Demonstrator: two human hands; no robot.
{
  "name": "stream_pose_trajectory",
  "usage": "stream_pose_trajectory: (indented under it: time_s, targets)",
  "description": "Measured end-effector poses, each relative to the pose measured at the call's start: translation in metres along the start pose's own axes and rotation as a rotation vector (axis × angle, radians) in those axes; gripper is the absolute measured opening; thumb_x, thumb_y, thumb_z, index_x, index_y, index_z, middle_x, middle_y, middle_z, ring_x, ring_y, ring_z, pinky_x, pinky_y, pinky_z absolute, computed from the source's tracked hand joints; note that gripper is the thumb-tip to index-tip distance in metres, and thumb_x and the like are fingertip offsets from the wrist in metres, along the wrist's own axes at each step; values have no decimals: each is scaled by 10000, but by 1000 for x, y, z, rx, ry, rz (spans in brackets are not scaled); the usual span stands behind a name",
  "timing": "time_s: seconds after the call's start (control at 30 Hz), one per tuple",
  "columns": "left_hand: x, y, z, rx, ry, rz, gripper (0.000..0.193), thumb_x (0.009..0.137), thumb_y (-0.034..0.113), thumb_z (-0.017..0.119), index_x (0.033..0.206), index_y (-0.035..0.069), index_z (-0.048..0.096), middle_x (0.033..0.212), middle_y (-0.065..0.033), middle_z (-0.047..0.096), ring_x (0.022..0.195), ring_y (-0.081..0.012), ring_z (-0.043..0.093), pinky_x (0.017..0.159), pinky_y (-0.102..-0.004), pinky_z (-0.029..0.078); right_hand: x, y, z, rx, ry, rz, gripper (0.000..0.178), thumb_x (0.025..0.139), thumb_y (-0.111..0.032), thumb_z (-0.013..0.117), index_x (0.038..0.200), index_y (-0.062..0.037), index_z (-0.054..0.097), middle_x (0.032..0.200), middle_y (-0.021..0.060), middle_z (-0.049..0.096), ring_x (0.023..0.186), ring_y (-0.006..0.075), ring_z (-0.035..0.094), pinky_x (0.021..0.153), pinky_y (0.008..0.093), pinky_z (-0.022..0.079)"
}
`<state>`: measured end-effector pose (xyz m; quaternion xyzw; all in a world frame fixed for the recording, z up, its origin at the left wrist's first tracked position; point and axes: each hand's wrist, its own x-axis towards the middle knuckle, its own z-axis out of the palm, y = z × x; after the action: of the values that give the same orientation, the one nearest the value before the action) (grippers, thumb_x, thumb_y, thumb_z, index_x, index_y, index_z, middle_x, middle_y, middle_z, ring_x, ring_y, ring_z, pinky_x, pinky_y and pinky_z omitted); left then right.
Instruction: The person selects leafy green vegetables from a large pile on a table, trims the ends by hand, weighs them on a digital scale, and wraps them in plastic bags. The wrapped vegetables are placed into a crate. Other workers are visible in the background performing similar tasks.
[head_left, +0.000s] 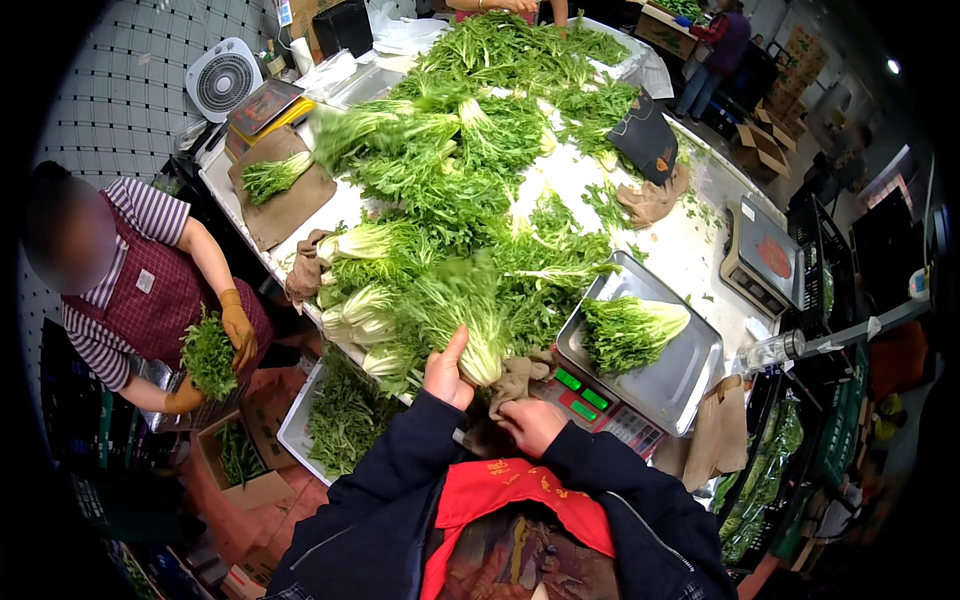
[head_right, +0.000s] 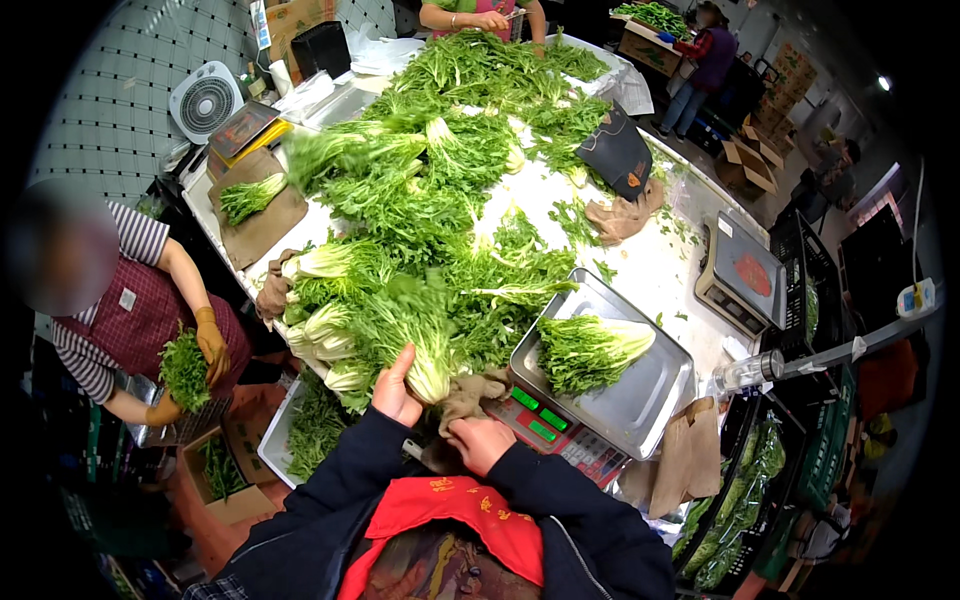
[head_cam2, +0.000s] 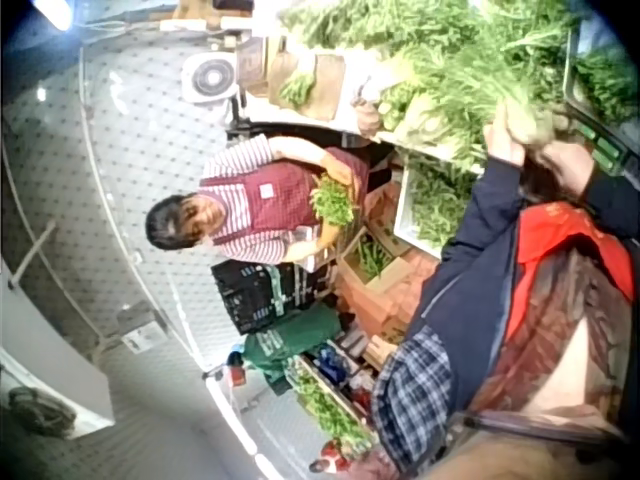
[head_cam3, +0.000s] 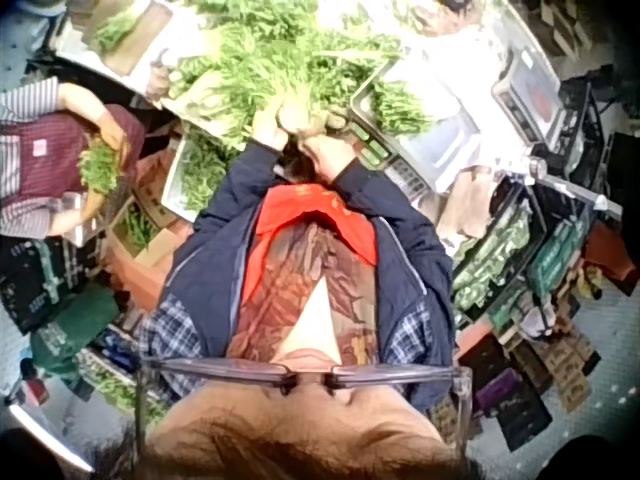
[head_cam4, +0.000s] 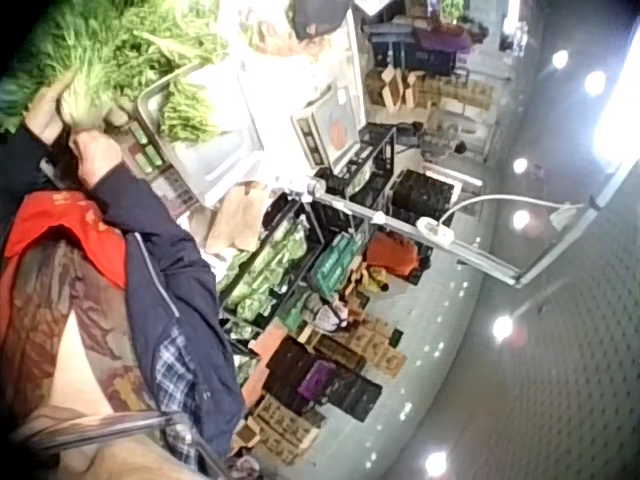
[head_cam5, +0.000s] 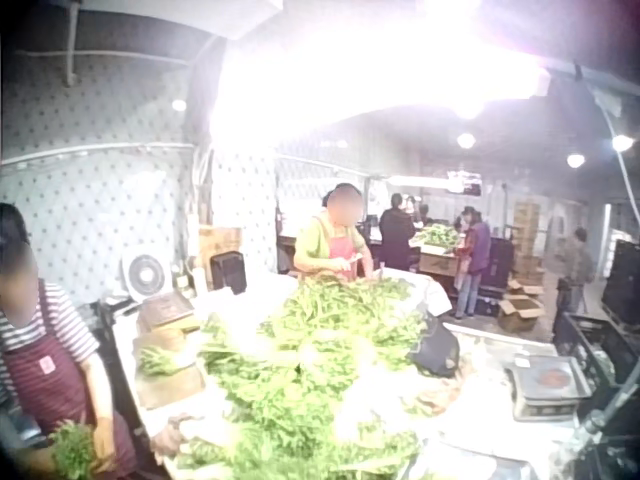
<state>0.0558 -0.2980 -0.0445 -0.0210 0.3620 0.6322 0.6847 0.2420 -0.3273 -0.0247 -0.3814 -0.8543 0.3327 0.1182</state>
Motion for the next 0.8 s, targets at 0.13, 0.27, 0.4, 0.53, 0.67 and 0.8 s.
stream_pose_trajectory:
  time_s: [0.13,0.27,0.4,0.53,0.67,0.8]
  targets:
    - [2,0,6,35,8,130,320,907,171,673,1111,-57,579,1040,-143,657,907,-250,659,792,-418,545,-3,4,-18,329,286,52,151,808,-147,685,811,-27,592,938,148,591,837,338,608,706,389,489]
    - [1,-18,12,111,-49,150,308,912,124,650,1170,-11,551,1057,-113,646,909,-225,648,819,-394,536,15,-1,-37,424,625,-54,111,801,-78,665,860,3,616,1025,175,615,905,300,618,802,342,488]
    - [7,-38,23,255,-105,152,259,923,127,635,1144,11,566,1001,-80,648,823,-179,649,686,-318,539,29,-3,-26,116,708,-49,109,799,-88,651,871,-21,604,959,157,568,909,327,576,785,375,488]
    - [6,-40,43,270,-110,49,194,927,194,644,792,69,580,747,-34,631,640,-148,618,564,-298,508,30,0,-23,-55,833,-69,146,830,-116,620,909,-17,548,888,140,497,820,326,545,737,376,480]
    - [25,-43,41,326,-235,-30,161,929,194,640,879,46,601,831,-56,653,697,-165,635,625,-317,529,20,6,-21,-69,773,71,133,840,-96,591,906,-12,513,904,152,479,799,328,570,643,378,499]
    - [38,-41,44,405,-272,-29,286,943,221,622,1098,-15,588,1000,-109,678,839,-215,663,736,-349,548,-2,14,-9,216,632,163,156,856,-141,604,919,-30,515,898,184,536,791,402,583,657,456,484]
